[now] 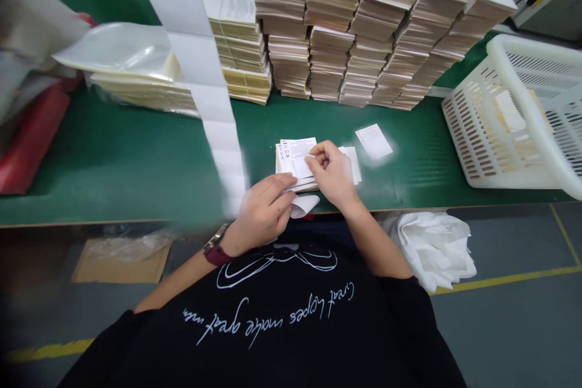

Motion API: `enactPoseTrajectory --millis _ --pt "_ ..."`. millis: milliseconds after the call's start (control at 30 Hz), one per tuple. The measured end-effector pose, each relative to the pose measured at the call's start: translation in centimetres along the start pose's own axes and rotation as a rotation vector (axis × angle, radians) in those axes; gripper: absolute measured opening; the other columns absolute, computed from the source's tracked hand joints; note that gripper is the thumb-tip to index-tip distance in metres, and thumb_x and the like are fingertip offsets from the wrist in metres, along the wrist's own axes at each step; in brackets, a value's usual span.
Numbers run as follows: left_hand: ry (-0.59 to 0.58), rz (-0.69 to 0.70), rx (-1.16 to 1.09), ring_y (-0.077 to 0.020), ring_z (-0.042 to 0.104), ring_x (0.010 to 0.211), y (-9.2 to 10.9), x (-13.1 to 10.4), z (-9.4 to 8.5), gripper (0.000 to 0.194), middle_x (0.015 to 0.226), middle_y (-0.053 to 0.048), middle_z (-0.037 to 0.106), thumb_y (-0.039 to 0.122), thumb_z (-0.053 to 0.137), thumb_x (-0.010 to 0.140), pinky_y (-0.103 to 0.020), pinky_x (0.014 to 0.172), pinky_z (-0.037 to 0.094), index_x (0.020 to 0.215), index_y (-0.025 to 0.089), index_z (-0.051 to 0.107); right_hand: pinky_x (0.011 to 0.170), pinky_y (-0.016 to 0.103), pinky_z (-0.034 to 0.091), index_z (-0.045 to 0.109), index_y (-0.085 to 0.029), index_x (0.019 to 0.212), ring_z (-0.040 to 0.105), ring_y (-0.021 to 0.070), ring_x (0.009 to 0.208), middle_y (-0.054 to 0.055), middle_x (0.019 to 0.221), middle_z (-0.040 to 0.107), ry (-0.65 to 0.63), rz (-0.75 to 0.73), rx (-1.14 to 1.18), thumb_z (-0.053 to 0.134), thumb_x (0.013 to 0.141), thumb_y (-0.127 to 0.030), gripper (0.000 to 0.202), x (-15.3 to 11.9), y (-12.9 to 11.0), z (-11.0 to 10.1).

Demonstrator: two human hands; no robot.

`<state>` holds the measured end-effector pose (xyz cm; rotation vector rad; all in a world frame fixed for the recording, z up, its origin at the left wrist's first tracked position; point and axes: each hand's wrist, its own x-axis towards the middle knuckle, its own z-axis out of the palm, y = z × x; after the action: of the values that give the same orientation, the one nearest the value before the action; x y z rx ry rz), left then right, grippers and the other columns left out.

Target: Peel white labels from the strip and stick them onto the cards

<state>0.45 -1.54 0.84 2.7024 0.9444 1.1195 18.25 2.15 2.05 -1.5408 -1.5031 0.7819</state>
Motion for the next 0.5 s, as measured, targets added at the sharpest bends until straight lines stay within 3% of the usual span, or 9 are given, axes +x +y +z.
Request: enactPoseTrajectory --millis 167,267,367,433,500 --pt "-0.038 0.01 0.042 -0.025 0.065 0.106 0.0 0.2 0.0 0.01 0.115 -0.014 0.068 0.008 0.052 0.084 -0.043 0.091 0.057 0.084 0.012 0.061 0.066 0.03 0.04 0.057 -0.021 0.087 0.049 0.0116 0.06 -0.005 0.063 0.051 0.036 -0.106 -0.287 0.058 0.081 -0.026 0.008 -0.3 -0.6 0.1" --pt "-0.042 0.018 0.07 -0.0252 0.065 0.105 0.1 0.2 0.0 0.009 0.114 -0.013 0.069 0.009 0.054 0.084 -0.042 0.089 0.057 0.085 0.012 0.062 0.067 0.032 0.039 0.055 -0.021 0.106 0.049 0.0139 0.061 -0.005 0.064 0.052 0.084 -0.055 -0.441 0.065 0.078 -0.038 0.034 -0.2 -0.4 -0.3" --pt "-0.047 0.022 0.059 -0.0258 0.065 0.107 0.0 0.1 0.0 0.01 0.116 -0.014 0.069 0.008 0.054 0.083 -0.042 0.09 0.057 0.086 0.011 0.063 0.058 0.029 0.037 0.056 -0.021 0.09 0.047 0.0123 0.056 -0.005 0.062 0.052 0.001 0.077 -0.245 0.069 0.074 -0.048 0.034 0.5 1.0 -0.8" --pt "-0.048 0.023 0.042 -0.0274 0.063 0.113 0.0 -0.1 0.2 0.01 0.121 -0.014 0.067 0.008 0.054 0.083 -0.045 0.094 0.055 0.086 0.012 0.063 0.054 0.027 0.035 0.051 -0.021 0.073 0.045 0.0109 0.055 -0.004 0.06 0.051 -0.036 0.099 -0.084 0.065 0.076 -0.045 0.027 0.9 1.8 -0.9" --pt "-0.041 0.017 0.031 -0.0288 0.06 0.118 0.0 -0.2 0.4 0.01 0.126 -0.013 0.065 0.008 0.054 0.083 -0.047 0.097 0.053 0.086 0.012 0.063 0.055 0.026 0.035 0.05 -0.021 0.067 0.045 0.011 0.056 -0.003 0.06 0.052 -0.021 0.071 -0.043 0.06 0.08 -0.04 0.025 1.0 2.1 -0.8"
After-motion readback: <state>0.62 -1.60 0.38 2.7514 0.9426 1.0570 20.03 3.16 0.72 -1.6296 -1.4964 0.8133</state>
